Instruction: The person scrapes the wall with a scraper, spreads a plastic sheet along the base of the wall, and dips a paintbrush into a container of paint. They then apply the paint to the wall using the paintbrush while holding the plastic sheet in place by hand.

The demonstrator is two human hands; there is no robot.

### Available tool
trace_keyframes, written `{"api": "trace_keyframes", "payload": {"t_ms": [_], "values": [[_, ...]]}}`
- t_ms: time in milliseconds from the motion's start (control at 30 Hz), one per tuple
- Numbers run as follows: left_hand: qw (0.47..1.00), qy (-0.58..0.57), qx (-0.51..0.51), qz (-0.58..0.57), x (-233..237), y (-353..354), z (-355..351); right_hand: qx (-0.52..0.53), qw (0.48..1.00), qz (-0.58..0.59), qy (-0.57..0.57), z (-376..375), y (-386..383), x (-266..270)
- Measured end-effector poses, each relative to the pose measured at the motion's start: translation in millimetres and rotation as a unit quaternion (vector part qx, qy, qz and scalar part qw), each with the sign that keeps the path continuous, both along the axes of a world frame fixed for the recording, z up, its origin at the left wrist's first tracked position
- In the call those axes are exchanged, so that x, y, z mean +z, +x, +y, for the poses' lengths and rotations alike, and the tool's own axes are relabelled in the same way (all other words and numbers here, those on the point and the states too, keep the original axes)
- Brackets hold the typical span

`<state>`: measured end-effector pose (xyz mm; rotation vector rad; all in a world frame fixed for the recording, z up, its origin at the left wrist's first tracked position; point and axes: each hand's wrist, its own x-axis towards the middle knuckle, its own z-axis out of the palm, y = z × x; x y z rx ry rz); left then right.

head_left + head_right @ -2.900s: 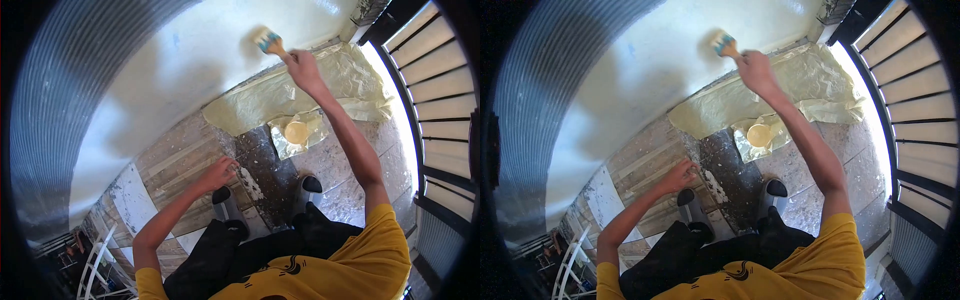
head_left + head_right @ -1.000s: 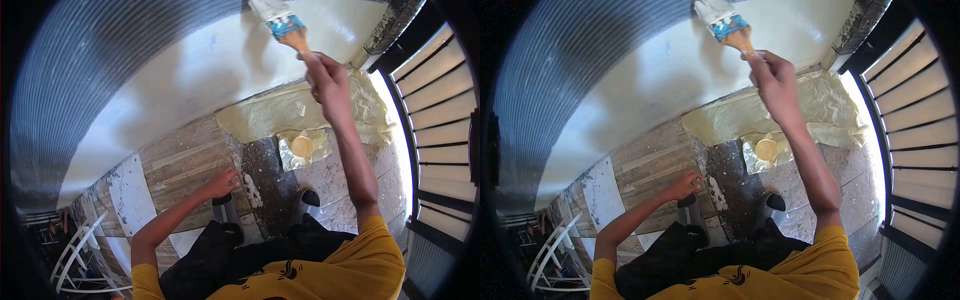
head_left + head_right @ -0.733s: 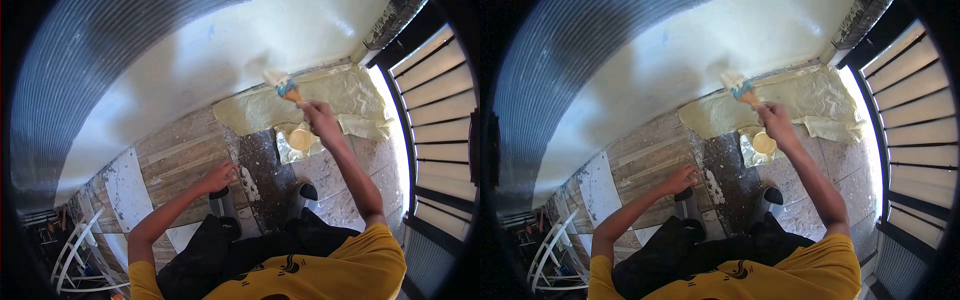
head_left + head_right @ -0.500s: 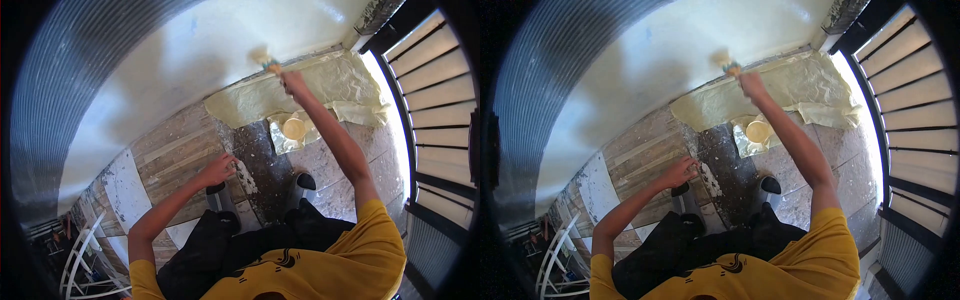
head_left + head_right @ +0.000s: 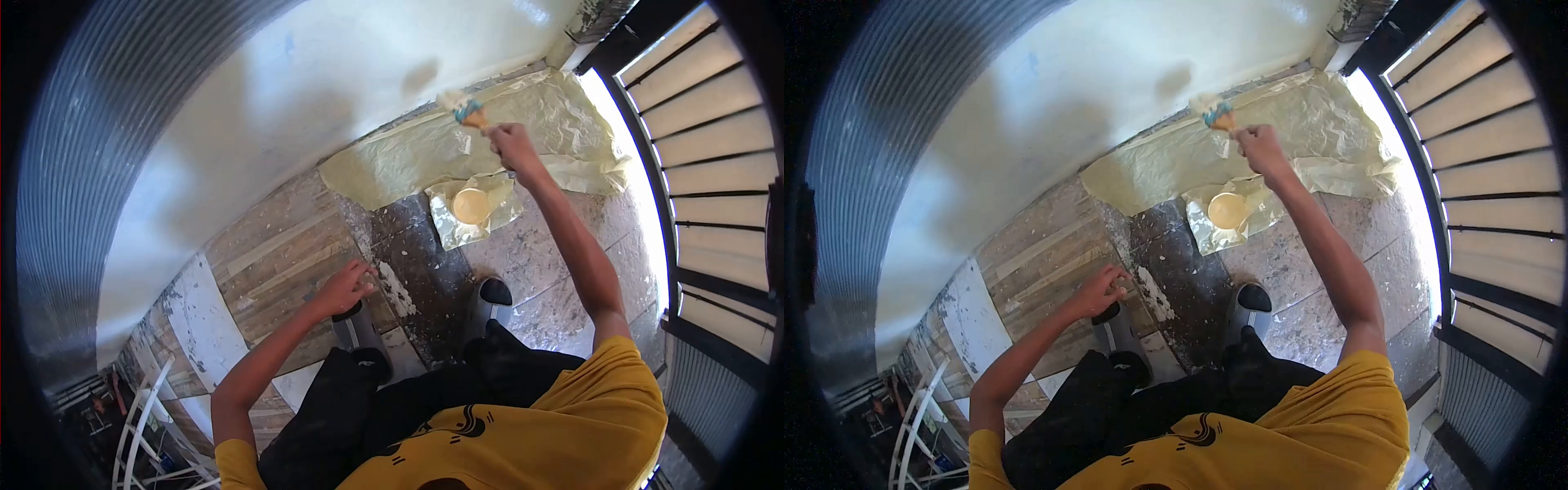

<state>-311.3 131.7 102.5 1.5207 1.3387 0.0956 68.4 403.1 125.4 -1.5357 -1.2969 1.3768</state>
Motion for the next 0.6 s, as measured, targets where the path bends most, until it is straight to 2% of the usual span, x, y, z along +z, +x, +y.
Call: {"api": "trace_keyframes", "payload": {"t_ms": [67,133,200,300,400,467,500,567,600], "values": [[1.0,0.001,0.0,-0.003,-3.1,-0.2,4.8,0.013,0.995,-0.026,-0.097,25.5,-1.6,-44.9],[1.0,-0.013,-0.009,0.001,-3.7,2.7,9.1,-0.007,0.997,-0.047,-0.065,58.4,-17.2,-65.5],[1.0,-0.004,-0.012,0.007,-2.3,6.7,14.2,-0.02,1.0,-0.023,0.0,85.9,-31.8,-34.6],[1.0,0.003,-0.006,0.004,12.4,17.2,23.8,-0.006,0.999,0.017,0.043,96.6,-34.0,43.4],[1.0,0.01,-0.003,-0.008,11.8,12.4,25.1,-0.01,0.989,0.079,0.125,47.2,-23.4,106.5],[1.0,0.011,0.001,-0.022,1.3,8.7,15.3,-0.02,0.985,0.089,0.143,20.5,-3.3,142.1],[1.0,0.011,0.003,-0.014,-5.8,2.7,12.2,-0.006,0.988,0.058,0.144,6.9,10.2,157.9],[1.0,0.0,-0.006,0.003,-7.9,-3.2,11.4,0.072,0.986,0.048,0.142,-3.2,41.8,161.8],[1.0,-0.01,-0.004,-0.001,-11.0,0.7,3.3,0.074,0.987,0.044,0.132,-5.5,44.5,155.0]]}}
